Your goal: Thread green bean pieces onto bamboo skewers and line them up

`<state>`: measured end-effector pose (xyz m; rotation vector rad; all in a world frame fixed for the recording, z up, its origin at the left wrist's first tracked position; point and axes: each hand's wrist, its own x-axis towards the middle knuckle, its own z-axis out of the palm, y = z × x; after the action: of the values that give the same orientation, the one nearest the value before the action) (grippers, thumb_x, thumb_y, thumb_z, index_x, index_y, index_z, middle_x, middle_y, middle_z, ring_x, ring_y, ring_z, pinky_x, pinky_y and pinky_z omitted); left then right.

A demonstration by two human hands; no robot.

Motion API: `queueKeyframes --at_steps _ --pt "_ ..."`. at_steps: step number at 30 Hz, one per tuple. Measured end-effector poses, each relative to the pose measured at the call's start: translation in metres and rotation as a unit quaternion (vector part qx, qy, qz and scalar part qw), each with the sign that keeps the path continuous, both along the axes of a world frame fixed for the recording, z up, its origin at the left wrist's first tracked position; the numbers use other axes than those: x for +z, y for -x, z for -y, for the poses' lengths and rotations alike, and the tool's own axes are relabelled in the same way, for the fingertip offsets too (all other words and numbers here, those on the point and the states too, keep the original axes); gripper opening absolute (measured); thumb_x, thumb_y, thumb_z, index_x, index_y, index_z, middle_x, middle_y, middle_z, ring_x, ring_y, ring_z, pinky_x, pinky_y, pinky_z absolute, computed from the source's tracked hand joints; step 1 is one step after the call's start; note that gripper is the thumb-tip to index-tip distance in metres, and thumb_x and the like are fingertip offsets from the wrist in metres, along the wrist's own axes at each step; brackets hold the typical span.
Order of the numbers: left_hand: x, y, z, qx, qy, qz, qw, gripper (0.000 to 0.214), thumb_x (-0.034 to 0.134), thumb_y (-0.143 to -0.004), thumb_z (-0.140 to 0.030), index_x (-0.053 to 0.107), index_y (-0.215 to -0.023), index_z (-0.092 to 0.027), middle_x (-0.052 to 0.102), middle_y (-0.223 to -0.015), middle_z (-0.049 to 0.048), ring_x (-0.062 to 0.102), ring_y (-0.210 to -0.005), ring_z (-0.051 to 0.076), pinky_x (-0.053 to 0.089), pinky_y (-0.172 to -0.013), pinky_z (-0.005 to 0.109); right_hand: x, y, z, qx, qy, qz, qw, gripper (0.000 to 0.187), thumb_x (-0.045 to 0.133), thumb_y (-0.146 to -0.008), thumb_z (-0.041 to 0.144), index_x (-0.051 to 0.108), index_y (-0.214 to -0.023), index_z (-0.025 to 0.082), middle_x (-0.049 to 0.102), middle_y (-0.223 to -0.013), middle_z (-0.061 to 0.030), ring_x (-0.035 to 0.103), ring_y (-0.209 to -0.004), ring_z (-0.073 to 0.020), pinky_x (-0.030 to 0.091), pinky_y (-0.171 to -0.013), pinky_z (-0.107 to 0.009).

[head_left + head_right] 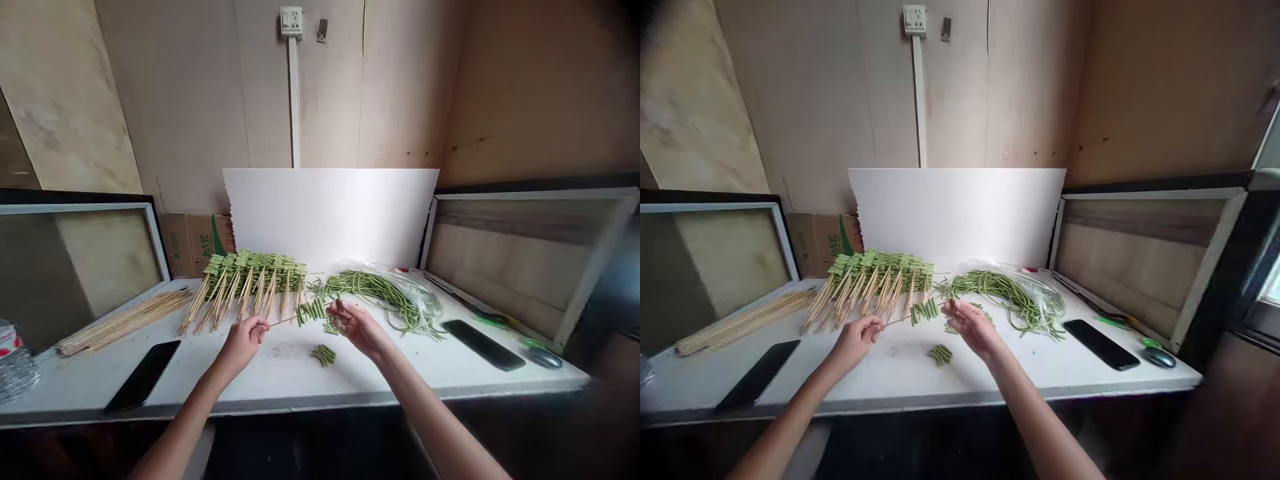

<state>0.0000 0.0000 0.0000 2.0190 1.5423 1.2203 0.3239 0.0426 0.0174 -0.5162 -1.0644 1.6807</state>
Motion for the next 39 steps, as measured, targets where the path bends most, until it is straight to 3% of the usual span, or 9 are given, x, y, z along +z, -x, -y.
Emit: queueKeyframes --at_steps 8,20,32,39 --pt "0.001 0.0 -0.001 0.006 -0.013 -0.006 1.0 0.027 0.045 -0.095 -0.033 0.065 -0.083 -0.019 0.056 -0.062 -0.0011 0.05 -0.057 0.016 0.038 -0.059 0.025 -0.002 0.003 0.002 -0.024 -0.009 0.014 1.0 0.024 0.084 -0.083 0.044 0.081 -0.097 0.025 0.079 -0.114 -0.0069 0.066 -0.121 -0.0274 0.053 -0.094 -0.036" --pt "0.0 0.001 -0.002 0.012 -0.029 -0.03 0.999 0.028 0.045 -0.096 -0.032 0.066 -0.084 -0.018 0.057 -0.062 -0.0006 0.053 -0.057 0.016 0.04 -0.06 0.026 0.001 0.006 0.003 -0.062 -0.014 0.029 0.998 0.026 0.085 -0.08 0.047 0.082 -0.094 0.025 0.08 -0.112 -0.0085 0.069 -0.118 -0.0275 0.056 -0.089 -0.034" --pt "0.005 -0.001 0.003 0.025 -0.031 -0.043 0.998 0.025 0.046 -0.093 -0.028 0.066 -0.081 -0.019 0.057 -0.061 -0.0003 0.051 -0.056 0.016 0.039 -0.059 0.025 0.0 0.015 0.005 -0.187 -0.085 0.116 0.972 0.029 0.082 -0.079 0.053 0.084 -0.088 0.026 0.082 -0.101 -0.0088 0.071 -0.109 -0.0313 0.055 -0.088 -0.04" --pt "0.005 -0.002 0.004 0.021 -0.038 -0.047 0.998 0.025 0.045 -0.093 -0.027 0.065 -0.08 -0.019 0.056 -0.06 -0.0006 0.051 -0.057 0.016 0.039 -0.059 0.025 -0.002 0.018 0.005 -0.186 -0.077 0.098 0.975 0.029 0.083 -0.078 0.053 0.085 -0.089 0.026 0.082 -0.1 -0.0083 0.072 -0.105 -0.0295 0.055 -0.088 -0.038"
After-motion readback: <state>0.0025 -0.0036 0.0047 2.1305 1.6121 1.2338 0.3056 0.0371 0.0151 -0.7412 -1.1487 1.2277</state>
